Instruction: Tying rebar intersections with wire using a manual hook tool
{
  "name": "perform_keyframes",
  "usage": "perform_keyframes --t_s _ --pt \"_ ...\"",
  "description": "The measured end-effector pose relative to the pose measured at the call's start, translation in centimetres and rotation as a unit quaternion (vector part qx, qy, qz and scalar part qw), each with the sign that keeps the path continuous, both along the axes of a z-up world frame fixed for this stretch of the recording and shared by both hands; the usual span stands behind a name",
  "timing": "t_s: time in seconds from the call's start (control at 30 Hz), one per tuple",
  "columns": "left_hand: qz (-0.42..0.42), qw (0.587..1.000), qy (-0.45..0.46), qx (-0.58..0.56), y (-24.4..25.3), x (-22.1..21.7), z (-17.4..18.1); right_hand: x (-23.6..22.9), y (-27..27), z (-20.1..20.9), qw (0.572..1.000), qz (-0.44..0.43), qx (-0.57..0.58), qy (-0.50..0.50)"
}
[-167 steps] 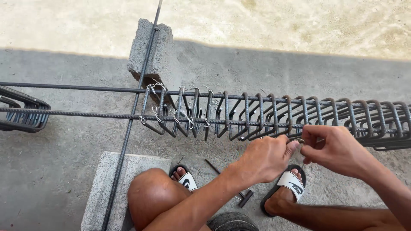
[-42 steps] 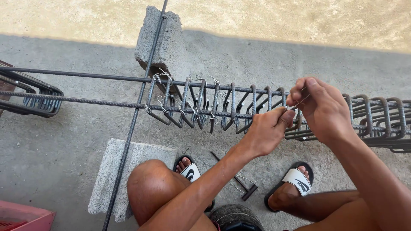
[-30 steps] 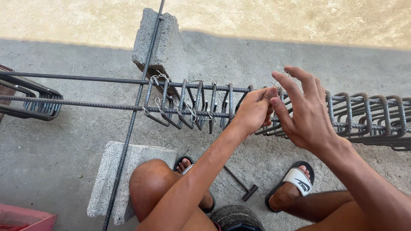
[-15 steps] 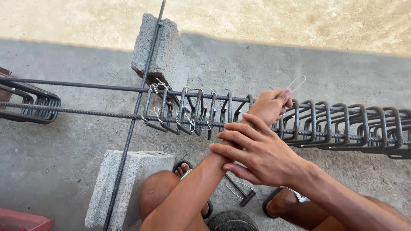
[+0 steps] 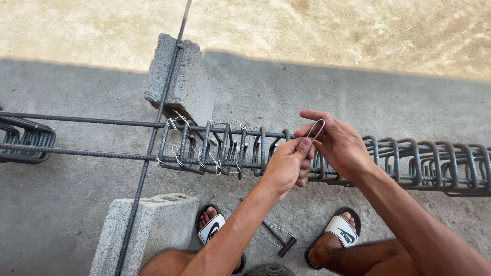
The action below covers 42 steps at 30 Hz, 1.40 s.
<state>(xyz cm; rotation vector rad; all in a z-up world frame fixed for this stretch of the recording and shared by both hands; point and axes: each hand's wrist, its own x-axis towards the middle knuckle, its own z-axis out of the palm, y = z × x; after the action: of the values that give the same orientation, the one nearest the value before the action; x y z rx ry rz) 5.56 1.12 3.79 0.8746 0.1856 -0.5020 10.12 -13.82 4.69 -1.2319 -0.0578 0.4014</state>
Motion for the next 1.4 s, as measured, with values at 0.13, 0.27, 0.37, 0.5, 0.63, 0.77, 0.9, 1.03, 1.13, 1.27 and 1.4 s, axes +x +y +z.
perform_keyframes --t_s 0.13,0.27,0.37,0.5,0.63,0.77,0.9,1.03,1.13,1.27,1.4 --pt "0.009 0.999 -0.007 0.035 -0.6 -0.7 0.2 -1.7 0.9 1.2 0.991 0.013 0.128 0.023" --pt "0.038 0.997 -0.005 0.073 -1.5 -1.6 0.0 -2.9 1.1 0.7 0.989 -0.006 0.148 0.029" --pt "0.040 0.977 -0.065 0.200 -2.2 -2.1 -0.9 -4.0 1.5 1.0 0.983 -0.047 0.165 0.069" --pt "0.032 0.944 -0.144 0.295 -2.8 -2.1 -0.3 -4.1 0.9 1.7 0.972 -0.038 0.194 0.123" --pt "0.031 0.946 -0.158 0.282 -2.8 -2.1 0.5 -4.0 0.2 1.9 0.972 -0.019 0.197 0.131" --pt "0.028 0.945 -0.172 0.277 -3.5 -2.6 -0.2 -4.6 -0.1 1.8 0.974 -0.024 0.188 0.127" --pt "0.019 0.943 -0.182 0.277 -4.1 -2.6 0.2 -4.4 -0.9 2.0 0.973 -0.038 0.194 0.119" --pt "0.020 0.947 -0.183 0.263 -4.4 -2.9 0.9 -4.4 -1.2 2.6 0.975 -0.047 0.188 0.110" --pt "0.015 0.976 -0.132 0.171 -4.2 -2.9 0.4 -4.0 -2.0 3.0 0.985 -0.035 0.142 0.094" --pt "-0.117 0.974 -0.188 0.046 -2.6 -2.5 0.3 -2.9 -4.6 1.7 0.987 -0.045 0.125 0.086" --pt "-0.158 0.958 -0.232 0.061 -2.1 -2.8 0.0 -2.7 -5.4 0.4 0.984 -0.058 0.138 0.095"
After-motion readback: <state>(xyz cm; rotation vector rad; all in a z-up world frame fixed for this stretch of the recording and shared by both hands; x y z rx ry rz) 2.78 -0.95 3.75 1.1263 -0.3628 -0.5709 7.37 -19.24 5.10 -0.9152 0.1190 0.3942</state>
